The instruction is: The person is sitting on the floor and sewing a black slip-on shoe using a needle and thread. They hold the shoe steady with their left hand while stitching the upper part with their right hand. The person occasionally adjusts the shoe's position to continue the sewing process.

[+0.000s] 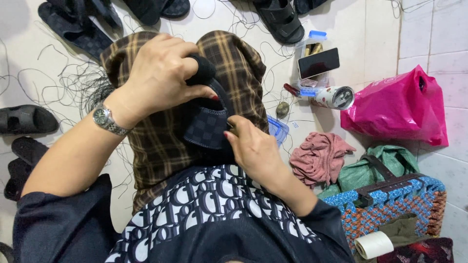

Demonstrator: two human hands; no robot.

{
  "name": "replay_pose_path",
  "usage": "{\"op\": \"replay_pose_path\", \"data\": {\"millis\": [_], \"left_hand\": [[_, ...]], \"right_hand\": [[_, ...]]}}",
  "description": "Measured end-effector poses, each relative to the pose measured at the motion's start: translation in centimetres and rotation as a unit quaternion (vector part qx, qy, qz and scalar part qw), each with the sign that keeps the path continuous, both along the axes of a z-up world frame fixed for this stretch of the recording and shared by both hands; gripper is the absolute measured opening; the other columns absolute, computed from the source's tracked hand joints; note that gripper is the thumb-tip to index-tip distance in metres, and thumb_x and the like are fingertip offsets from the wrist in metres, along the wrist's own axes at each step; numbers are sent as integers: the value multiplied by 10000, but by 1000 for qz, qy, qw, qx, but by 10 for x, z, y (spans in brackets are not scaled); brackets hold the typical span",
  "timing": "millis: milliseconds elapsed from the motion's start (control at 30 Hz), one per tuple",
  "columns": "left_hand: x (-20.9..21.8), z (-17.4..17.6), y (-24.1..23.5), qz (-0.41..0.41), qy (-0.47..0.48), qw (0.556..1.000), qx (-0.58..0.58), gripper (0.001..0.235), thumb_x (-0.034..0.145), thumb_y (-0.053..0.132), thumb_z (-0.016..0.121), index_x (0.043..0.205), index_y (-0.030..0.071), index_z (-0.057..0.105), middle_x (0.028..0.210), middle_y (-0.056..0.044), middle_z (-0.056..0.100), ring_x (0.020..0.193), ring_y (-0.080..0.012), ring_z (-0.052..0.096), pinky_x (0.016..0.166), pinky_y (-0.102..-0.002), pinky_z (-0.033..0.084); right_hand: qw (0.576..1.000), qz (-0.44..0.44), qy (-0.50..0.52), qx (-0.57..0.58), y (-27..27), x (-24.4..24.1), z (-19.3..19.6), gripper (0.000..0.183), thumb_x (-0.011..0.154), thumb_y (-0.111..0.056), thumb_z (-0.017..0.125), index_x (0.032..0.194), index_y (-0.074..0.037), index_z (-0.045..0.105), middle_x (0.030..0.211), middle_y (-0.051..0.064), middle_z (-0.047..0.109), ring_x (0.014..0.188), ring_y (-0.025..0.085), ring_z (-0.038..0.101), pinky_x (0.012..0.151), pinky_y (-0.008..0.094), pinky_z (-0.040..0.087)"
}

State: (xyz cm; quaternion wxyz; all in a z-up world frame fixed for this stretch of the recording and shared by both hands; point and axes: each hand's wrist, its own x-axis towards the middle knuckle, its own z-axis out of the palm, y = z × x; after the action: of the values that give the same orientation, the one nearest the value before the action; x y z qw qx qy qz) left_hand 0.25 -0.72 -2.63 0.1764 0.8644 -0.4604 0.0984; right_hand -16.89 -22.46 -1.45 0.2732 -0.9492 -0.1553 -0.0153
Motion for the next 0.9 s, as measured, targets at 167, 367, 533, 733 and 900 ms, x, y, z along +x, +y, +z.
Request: {"op": "replay_pose_path", "data": {"millis": [167, 367, 533, 733, 900], "left_hand": [[-1, 3, -1, -9, 7, 1000, -1, 686, 748, 721, 869, 621, 87, 642, 941, -68, 727, 773, -249, 661, 759, -381, 511], [-10, 6, -4, 5, 26, 1000, -2, 663, 760, 668, 903, 642, 89, 603, 873, -75, 711, 794, -253, 678, 764, -377, 566], [-49, 36, 9, 53, 76, 995, -35, 550, 849, 458, 860, 1096, -15, 725, 1068, -158, 769, 973, -323, 697, 854, -403, 541], [-68, 51, 31, 42, 148, 984, 93, 281, 920, 102, 723, 660, 99, 617, 688, -7, 609, 708, -240, 488, 612, -387, 330], [-38, 69, 27, -44, 499, 858, -116, 215, 871, 230, 723, 705, 128, 632, 1307, -113, 678, 895, -148, 670, 733, -223, 601]], "right_hand": [[996, 88, 10, -22, -23, -7, -2, 382, 1011, -131, 630, 1287, 88, 483, 1059, 228, 706, 730, 207, 717, 490, 284, 568], [999, 49, 4, -18, -4, -6, -6, 350, 1009, -102, 649, 1238, 75, 452, 831, 201, 677, 557, 256, 658, 400, 340, 557], [993, 112, 4, 20, -16, 5, 2, 281, 997, -191, 662, 1104, 43, 550, 812, 107, 659, 595, 182, 653, 434, 326, 502], [977, 86, 21, 193, -7, -7, -22, 236, 1008, -102, 593, 1128, 62, 474, 859, 165, 634, 622, 239, 647, 465, 326, 524], [976, 63, 21, 205, -3, -9, -26, 223, 1023, -131, 554, 1117, 58, 481, 898, 166, 637, 646, 258, 664, 487, 342, 540]]}}
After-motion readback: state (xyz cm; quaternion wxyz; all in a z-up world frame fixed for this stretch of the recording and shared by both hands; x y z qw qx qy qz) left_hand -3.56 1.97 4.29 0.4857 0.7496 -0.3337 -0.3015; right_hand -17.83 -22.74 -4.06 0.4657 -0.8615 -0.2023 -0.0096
